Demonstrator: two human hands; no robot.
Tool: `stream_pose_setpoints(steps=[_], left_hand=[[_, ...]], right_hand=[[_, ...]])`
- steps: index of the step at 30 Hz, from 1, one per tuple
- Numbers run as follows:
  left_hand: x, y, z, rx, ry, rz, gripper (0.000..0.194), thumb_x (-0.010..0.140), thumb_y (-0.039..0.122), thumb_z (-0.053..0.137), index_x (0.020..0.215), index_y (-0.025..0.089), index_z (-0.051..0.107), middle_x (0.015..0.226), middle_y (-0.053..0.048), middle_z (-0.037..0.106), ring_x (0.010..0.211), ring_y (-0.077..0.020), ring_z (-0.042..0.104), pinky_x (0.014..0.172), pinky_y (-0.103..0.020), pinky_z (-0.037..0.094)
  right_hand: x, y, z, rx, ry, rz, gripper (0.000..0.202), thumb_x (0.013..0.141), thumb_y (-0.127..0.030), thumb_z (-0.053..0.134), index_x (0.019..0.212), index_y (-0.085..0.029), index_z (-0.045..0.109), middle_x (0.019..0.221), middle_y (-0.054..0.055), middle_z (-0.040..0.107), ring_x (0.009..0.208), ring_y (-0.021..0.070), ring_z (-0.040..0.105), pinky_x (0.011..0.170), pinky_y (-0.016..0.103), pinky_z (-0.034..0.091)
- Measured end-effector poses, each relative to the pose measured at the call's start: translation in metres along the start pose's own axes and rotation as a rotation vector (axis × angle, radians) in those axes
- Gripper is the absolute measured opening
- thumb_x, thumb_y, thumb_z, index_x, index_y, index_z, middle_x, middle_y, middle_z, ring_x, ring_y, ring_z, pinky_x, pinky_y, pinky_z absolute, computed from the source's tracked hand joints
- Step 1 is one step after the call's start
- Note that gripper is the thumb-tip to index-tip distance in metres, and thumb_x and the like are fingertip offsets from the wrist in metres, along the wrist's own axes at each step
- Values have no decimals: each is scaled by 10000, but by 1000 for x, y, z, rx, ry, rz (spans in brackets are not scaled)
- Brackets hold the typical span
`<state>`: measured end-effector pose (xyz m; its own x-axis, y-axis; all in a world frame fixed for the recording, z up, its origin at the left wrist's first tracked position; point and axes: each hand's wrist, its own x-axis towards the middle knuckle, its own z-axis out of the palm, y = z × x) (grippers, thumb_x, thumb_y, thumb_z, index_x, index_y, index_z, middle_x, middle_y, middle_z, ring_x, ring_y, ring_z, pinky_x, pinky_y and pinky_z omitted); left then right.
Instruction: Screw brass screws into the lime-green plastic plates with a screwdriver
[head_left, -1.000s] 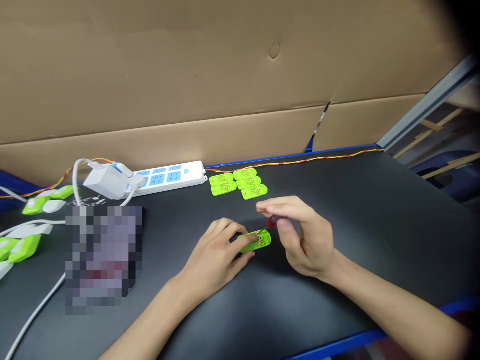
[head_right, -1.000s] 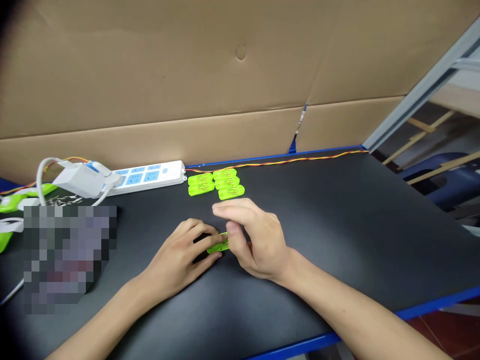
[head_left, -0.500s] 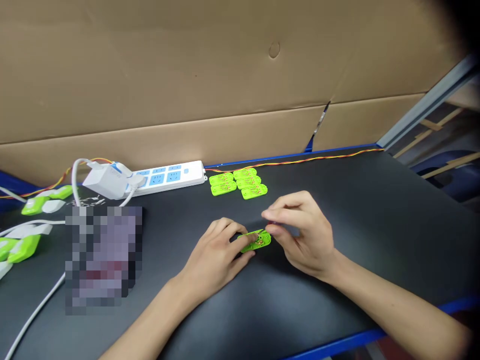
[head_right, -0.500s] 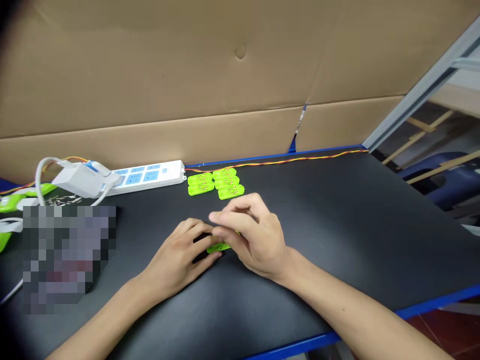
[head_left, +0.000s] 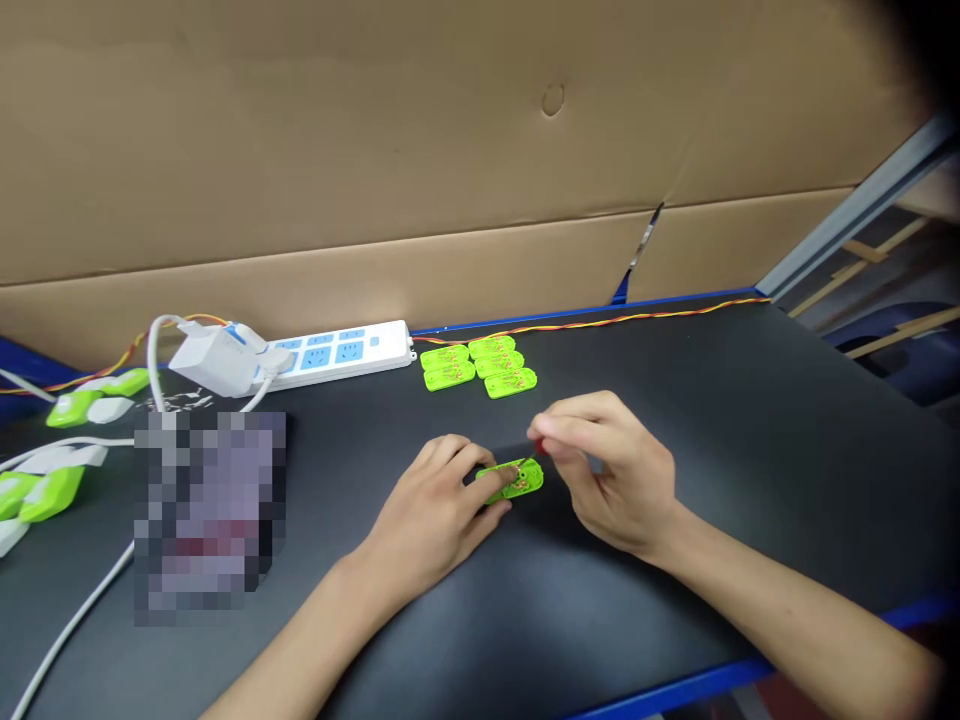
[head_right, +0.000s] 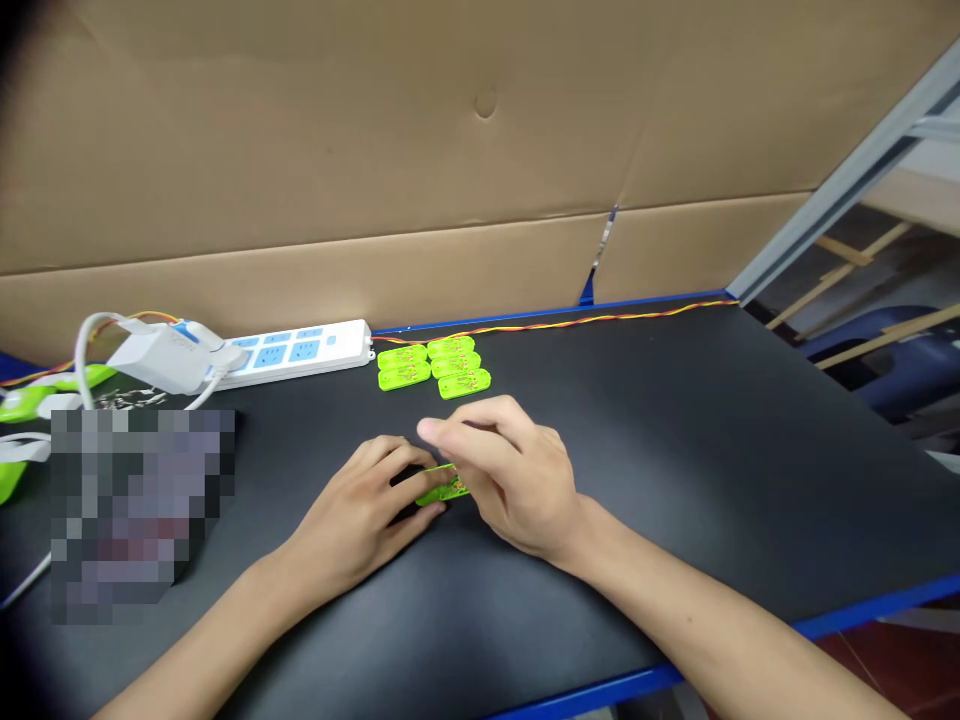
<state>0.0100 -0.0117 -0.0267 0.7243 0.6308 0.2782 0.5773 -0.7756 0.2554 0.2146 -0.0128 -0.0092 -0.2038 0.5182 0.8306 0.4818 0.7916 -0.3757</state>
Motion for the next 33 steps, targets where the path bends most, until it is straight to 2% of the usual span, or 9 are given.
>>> stream_pose_setpoints(steps=[5,8,11,16,20,23,26,29,33], left_hand=[[0,0,-1,21,-9,-1,216,948,284,527,1129,225,628,1033,-55,624,974,-223,508,842,-389,453],[0,0,-1,25,-3,3,217,947,284,528,1132,222,624,1033,-52,624,967,-220,505,842,-388,452],[0,1,0,22,1,4,214,946,282,531,1131,235,629,1027,-50,624,969,-218,509,844,-386,452],[0,0,-1,18,-10,-1,219,944,286,533,1132,233,630,1028,-58,624,968,-219,512,839,-385,451],[0,0,-2,23,-6,-3,222,945,290,532,1134,225,630,1026,-58,628,964,-218,510,838,-385,451],[0,0,-2,24,-3,0,217,946,287,530,1128,233,636,1027,-58,628,964,-218,513,838,-386,451],[0,0,-1,21,-11,-2,217,944,284,531,1130,241,635,1026,-56,624,971,-221,516,844,-391,454],[0,0,-2,22,-14,-2,229,942,282,534,1146,239,626,1034,-57,624,974,-223,515,846,-391,456],[0,0,-2,34,-7,1,225,944,287,529,1134,224,631,1029,-61,627,962,-222,513,840,-391,458]], right_hand=[[0,1,0,165,13,2,396,864,-12,466,1212,-184,542,1067,101,685,981,169,683,756,291,603],[2,0,-1,29,10,-15,204,866,-113,581,1051,-191,620,952,72,653,817,132,680,674,235,586],[0,0,0,3,7,-19,282,860,-67,575,1104,-202,618,890,43,667,748,101,671,636,191,570],[0,1,0,185,23,11,393,872,-34,439,1213,-204,536,1040,81,711,983,167,697,758,303,614],[5,-1,-3,15,1,-22,169,881,-146,558,1030,-201,617,919,65,670,769,124,687,637,233,588],[3,-2,-3,-35,9,-35,243,869,-93,570,1062,-228,627,869,20,676,691,84,665,611,188,567],[-1,1,-1,116,14,-6,375,864,-28,487,1181,-208,572,1000,59,719,892,138,708,715,252,602],[-1,2,-1,208,27,8,353,873,-33,439,1167,-189,555,1040,93,710,988,179,703,774,323,615],[4,-1,-3,13,11,-11,163,875,-149,582,1017,-218,620,914,47,670,759,124,692,633,235,594]])
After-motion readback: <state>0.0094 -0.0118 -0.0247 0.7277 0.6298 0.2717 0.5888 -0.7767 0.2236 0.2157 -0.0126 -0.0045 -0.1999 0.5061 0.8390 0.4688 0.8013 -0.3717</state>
